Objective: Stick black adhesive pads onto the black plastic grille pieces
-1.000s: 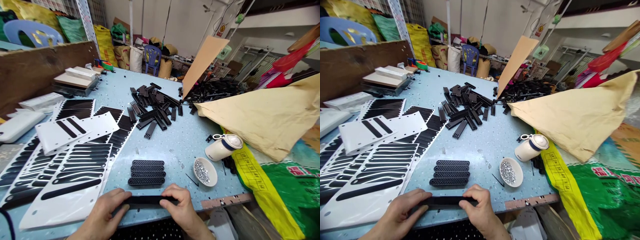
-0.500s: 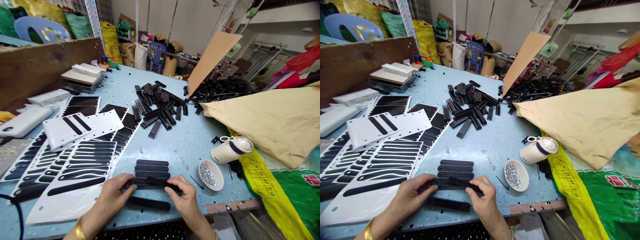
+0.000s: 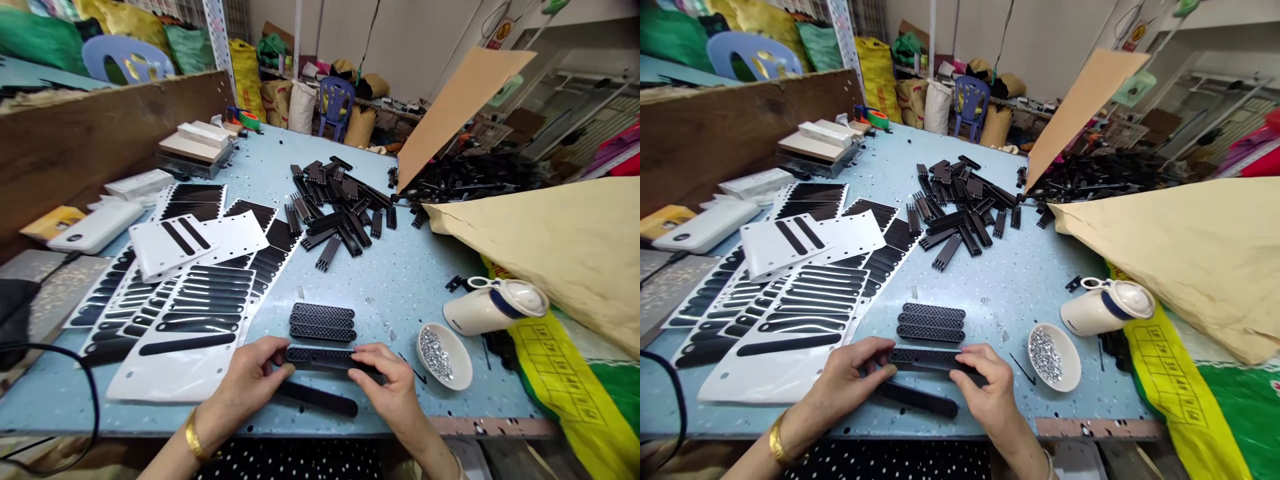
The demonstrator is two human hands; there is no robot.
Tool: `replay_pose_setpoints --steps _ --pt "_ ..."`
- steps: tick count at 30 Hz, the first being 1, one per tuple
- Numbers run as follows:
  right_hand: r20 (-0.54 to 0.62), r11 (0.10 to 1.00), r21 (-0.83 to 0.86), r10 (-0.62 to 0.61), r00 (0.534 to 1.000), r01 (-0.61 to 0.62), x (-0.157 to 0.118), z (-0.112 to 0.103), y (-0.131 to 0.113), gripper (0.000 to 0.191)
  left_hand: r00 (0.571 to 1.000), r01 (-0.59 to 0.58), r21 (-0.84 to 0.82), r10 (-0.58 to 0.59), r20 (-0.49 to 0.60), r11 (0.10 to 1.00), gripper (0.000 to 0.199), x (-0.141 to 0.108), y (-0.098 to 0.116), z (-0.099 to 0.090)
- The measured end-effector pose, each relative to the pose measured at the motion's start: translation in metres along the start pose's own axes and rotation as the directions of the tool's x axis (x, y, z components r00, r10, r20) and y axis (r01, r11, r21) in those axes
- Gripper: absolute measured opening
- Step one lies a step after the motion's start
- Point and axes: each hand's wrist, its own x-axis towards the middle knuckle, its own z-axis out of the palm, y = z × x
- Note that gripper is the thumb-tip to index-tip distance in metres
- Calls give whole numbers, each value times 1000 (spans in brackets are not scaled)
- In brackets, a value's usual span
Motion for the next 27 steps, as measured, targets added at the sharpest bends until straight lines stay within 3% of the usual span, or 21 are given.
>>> replay_pose_setpoints --steps 5,11,27 --pt "28 997 -50 -61 998 63 5 9 -2 16 994 2 -47 -7 -110 999 27 -7 -5 6" --pt "74 995 -48 -86 994 89 12 23 -3 15 993 5 -72 -14 -115 997 18 -8 -6 6" --pt "94 979 -114 -158 983 168 14 28 -8 14 989 -88 -78 78 -129 993 14 -8 -8 6"
